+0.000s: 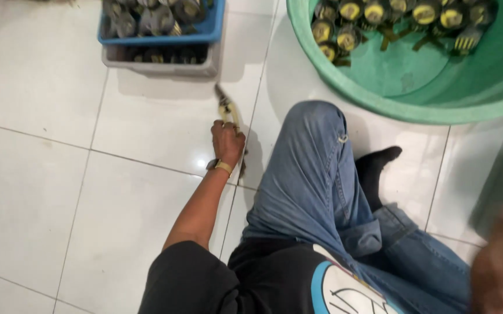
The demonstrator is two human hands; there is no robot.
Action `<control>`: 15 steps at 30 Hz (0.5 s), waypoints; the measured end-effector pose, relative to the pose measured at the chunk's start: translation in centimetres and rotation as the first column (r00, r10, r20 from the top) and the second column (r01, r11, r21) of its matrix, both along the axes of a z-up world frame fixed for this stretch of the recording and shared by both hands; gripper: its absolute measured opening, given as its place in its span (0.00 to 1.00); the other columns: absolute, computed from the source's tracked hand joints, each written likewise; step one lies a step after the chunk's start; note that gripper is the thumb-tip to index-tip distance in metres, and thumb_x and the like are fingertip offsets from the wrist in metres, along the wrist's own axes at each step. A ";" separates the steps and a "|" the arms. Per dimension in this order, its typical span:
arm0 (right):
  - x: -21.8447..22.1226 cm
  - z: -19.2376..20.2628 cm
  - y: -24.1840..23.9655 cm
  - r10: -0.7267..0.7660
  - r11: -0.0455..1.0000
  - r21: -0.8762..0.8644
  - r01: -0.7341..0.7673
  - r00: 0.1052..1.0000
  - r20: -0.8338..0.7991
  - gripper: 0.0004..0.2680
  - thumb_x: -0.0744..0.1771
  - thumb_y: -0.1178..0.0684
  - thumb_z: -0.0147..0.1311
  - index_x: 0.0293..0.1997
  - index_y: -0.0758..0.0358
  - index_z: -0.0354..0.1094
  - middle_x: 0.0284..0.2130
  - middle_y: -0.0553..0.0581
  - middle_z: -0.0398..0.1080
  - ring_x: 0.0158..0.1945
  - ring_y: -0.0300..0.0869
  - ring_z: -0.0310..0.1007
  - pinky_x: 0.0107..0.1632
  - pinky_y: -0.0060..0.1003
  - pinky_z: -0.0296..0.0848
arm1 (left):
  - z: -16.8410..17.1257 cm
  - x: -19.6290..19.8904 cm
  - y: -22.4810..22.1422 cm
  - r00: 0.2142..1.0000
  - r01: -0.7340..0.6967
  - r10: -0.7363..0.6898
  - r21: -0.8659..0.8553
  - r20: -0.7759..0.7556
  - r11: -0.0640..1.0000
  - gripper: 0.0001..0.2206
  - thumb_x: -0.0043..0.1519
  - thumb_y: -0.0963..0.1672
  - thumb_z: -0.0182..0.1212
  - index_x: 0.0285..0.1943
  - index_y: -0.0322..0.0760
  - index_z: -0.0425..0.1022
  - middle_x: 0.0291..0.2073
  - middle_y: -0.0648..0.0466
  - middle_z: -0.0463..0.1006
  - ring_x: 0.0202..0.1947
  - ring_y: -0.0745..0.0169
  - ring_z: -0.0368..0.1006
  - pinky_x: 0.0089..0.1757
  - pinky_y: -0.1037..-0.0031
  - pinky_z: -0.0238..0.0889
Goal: Sorting and arranging small potted seedlings between different containers on the floor.
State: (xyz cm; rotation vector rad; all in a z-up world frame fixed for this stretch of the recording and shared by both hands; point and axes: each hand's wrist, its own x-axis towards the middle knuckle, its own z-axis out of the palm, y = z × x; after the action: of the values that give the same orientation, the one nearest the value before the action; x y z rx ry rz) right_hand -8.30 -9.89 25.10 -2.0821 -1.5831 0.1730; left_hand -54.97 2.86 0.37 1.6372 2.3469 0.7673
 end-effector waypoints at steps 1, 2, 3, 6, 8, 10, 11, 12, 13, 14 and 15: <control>1.0 -2.2 0.2 -0.001 1.000 -0.017 0.001 1.000 0.006 0.09 0.79 0.58 0.43 0.57 0.78 0.66 0.48 0.73 0.72 0.46 0.55 0.77 0.52 0.48 0.78 | -1.1 0.2 -0.9 1.000 0.001 -0.001 -0.017 0.006 1.000 0.11 0.52 0.39 0.64 0.41 0.25 0.79 0.48 0.35 0.72 0.49 0.33 0.67 0.51 0.52 0.65; 1.8 -4.5 0.7 0.115 0.991 0.059 -0.118 0.991 0.061 0.08 0.76 0.58 0.47 0.58 0.77 0.65 0.49 0.73 0.71 0.46 0.53 0.78 0.48 0.43 0.79 | -2.0 0.3 -0.6 0.999 0.043 -0.043 -0.011 -0.003 0.999 0.11 0.52 0.38 0.62 0.43 0.25 0.79 0.48 0.36 0.72 0.49 0.33 0.67 0.51 0.53 0.65; 2.7 -6.7 1.3 0.225 0.962 0.126 -0.241 0.966 0.124 0.10 0.73 0.59 0.52 0.59 0.76 0.64 0.51 0.72 0.70 0.46 0.51 0.79 0.45 0.39 0.80 | -2.8 0.6 -0.3 0.996 0.084 -0.084 -0.005 -0.012 0.996 0.11 0.53 0.38 0.61 0.44 0.25 0.79 0.49 0.36 0.73 0.49 0.34 0.67 0.52 0.54 0.64; 4.5 -11.5 0.6 0.187 0.982 -0.067 -0.177 0.966 0.177 0.12 0.70 0.58 0.59 0.58 0.73 0.68 0.53 0.76 0.70 0.40 0.51 0.78 0.37 0.40 0.79 | -3.6 1.3 0.4 0.992 0.125 -0.123 0.067 -0.044 0.990 0.09 0.56 0.37 0.61 0.45 0.27 0.79 0.53 0.34 0.73 0.52 0.33 0.67 0.54 0.53 0.63; 4.6 -13.3 0.0 0.135 0.990 -0.048 -0.130 0.986 0.102 0.11 0.69 0.55 0.59 0.55 0.71 0.70 0.52 0.71 0.72 0.40 0.51 0.79 0.39 0.41 0.78 | 0.7 3.9 0.5 0.984 0.174 -0.169 0.099 -0.059 0.980 0.12 0.53 0.39 0.65 0.44 0.24 0.79 0.47 0.34 0.74 0.51 0.30 0.66 0.52 0.51 0.62; 3.9 -14.3 0.3 0.066 0.998 -0.016 -0.066 0.998 0.014 0.11 0.67 0.53 0.59 0.52 0.68 0.72 0.50 0.66 0.74 0.40 0.52 0.79 0.42 0.42 0.78 | 3.8 6.8 2.0 0.968 0.243 -0.232 0.137 -0.090 0.960 0.16 0.49 0.41 0.69 0.43 0.22 0.78 0.42 0.33 0.75 0.50 0.26 0.66 0.51 0.48 0.60; 3.0 -14.5 0.8 0.182 0.983 -0.030 -0.181 0.982 0.056 0.14 0.65 0.48 0.59 0.52 0.67 0.72 0.50 0.67 0.74 0.46 0.55 0.77 0.47 0.44 0.76 | 4.7 8.2 2.8 0.968 0.135 -0.161 0.143 0.193 0.980 0.16 0.56 0.44 0.65 0.47 0.23 0.78 0.44 0.36 0.77 0.51 0.32 0.70 0.52 0.54 0.62; 2.2 -14.6 0.8 0.314 0.949 -0.067 -0.309 0.945 0.093 0.18 0.63 0.43 0.59 0.51 0.66 0.72 0.50 0.67 0.74 0.52 0.58 0.76 0.52 0.46 0.75 | 5.5 9.3 2.2 0.884 0.023 -0.061 0.089 0.463 0.996 0.17 0.62 0.47 0.61 0.50 0.25 0.78 0.46 0.38 0.79 0.51 0.37 0.74 0.54 0.59 0.63; 1.3 -14.8 1.1 0.284 0.959 -0.050 -0.280 0.955 0.091 0.18 0.63 0.43 0.59 0.51 0.66 0.72 0.50 0.67 0.74 0.52 0.58 0.76 0.52 0.46 0.75 | 8.0 10.8 2.7 0.885 0.054 -0.096 0.104 0.456 0.993 0.17 0.62 0.47 0.61 0.50 0.25 0.78 0.46 0.38 0.79 0.51 0.37 0.74 0.54 0.59 0.63; 0.6 -14.9 1.4 0.396 0.915 -0.122 -0.386 0.915 0.079 0.20 0.64 0.41 0.56 0.53 0.69 0.69 0.48 0.69 0.74 0.52 0.59 0.74 0.53 0.48 0.72 | 10.4 12.5 2.6 0.814 0.029 0.012 -0.061 0.581 0.998 0.21 0.68 0.49 0.53 0.51 0.21 0.77 0.45 0.30 0.78 0.51 0.31 0.73 0.53 0.57 0.64; -0.1 -15.0 1.7 0.502 0.854 -0.193 -0.484 0.863 0.057 0.22 0.65 0.39 0.54 0.55 0.71 0.67 0.47 0.70 0.73 0.52 0.61 0.72 0.55 0.49 0.69 | 12.8 14.1 2.4 0.729 0.034 0.133 -0.229 0.672 0.973 0.27 0.74 0.51 0.45 0.52 0.16 0.76 0.45 0.21 0.77 0.50 0.25 0.71 0.52 0.55 0.65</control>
State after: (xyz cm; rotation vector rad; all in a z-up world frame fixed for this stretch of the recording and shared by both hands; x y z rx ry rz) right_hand -8.44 -8.17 10.13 -1.7797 -2.2199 0.3979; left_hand -40.88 5.21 13.18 0.9534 1.8466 0.8820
